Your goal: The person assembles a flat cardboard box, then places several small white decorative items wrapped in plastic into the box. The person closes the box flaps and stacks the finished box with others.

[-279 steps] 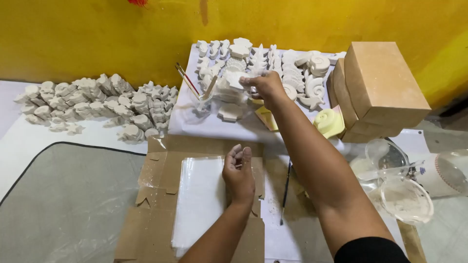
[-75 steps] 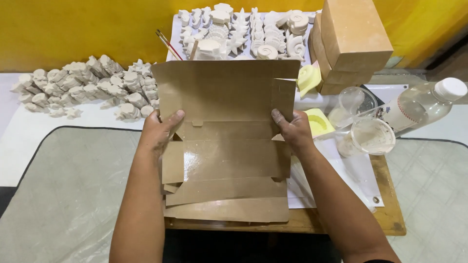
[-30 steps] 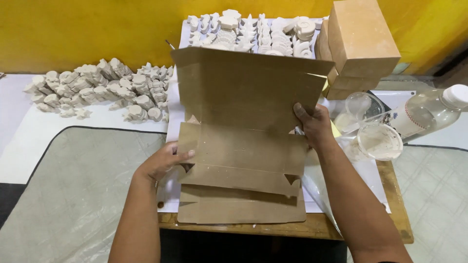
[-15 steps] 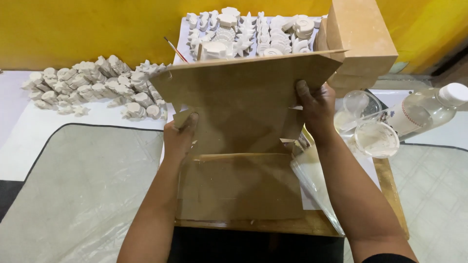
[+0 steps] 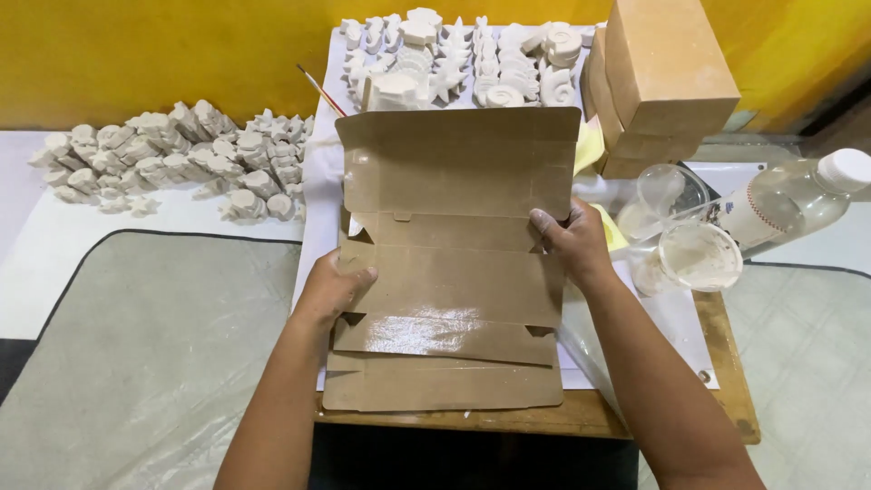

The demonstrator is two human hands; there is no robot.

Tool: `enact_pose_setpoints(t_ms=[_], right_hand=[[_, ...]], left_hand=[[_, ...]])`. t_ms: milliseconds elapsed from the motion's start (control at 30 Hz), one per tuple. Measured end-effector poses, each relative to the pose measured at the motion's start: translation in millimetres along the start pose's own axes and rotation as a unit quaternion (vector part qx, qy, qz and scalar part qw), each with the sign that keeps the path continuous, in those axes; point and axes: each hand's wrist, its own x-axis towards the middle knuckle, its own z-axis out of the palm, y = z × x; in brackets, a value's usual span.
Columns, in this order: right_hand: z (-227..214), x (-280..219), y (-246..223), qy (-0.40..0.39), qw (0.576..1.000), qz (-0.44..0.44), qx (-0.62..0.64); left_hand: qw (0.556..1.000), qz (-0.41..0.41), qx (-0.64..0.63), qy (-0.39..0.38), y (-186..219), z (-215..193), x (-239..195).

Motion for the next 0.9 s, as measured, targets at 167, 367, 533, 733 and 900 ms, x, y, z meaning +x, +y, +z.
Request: enact_pose_setpoints(t_ms=[167, 367, 533, 733, 900], right_hand=[[11.9, -20.1, -16.0, 0.000, 0.999, 0.033, -0.034], [14.1, -24.7, -33.0, 0.078, 0.970, -0.003, -0.230], [20.2, -49.7, -46.5, 0.141, 0.914, -0.159, -0.346], [37.3, -112.6, -34.8, -0.210, 0.806, -0.422, -0.359], [46.9, -137.9, -3.6, -0.361, 0.710, -0.354, -0.490]], left_hand=[[0.996, 0.011, 0.085, 0.006, -0.3, -0.2, -8.2], [0.994, 0.010, 0.105, 0.038, -18.9, 6.9, -0.7], [0.996, 0.011, 0.076, 0.047, -25.5, 8.2, 8.7], [0.997, -0.008, 0.058, 0.042, -32.1, 9.2, 22.3], [0.993, -0.008, 0.115, 0.028, -31.3, 5.4, 22.9]])
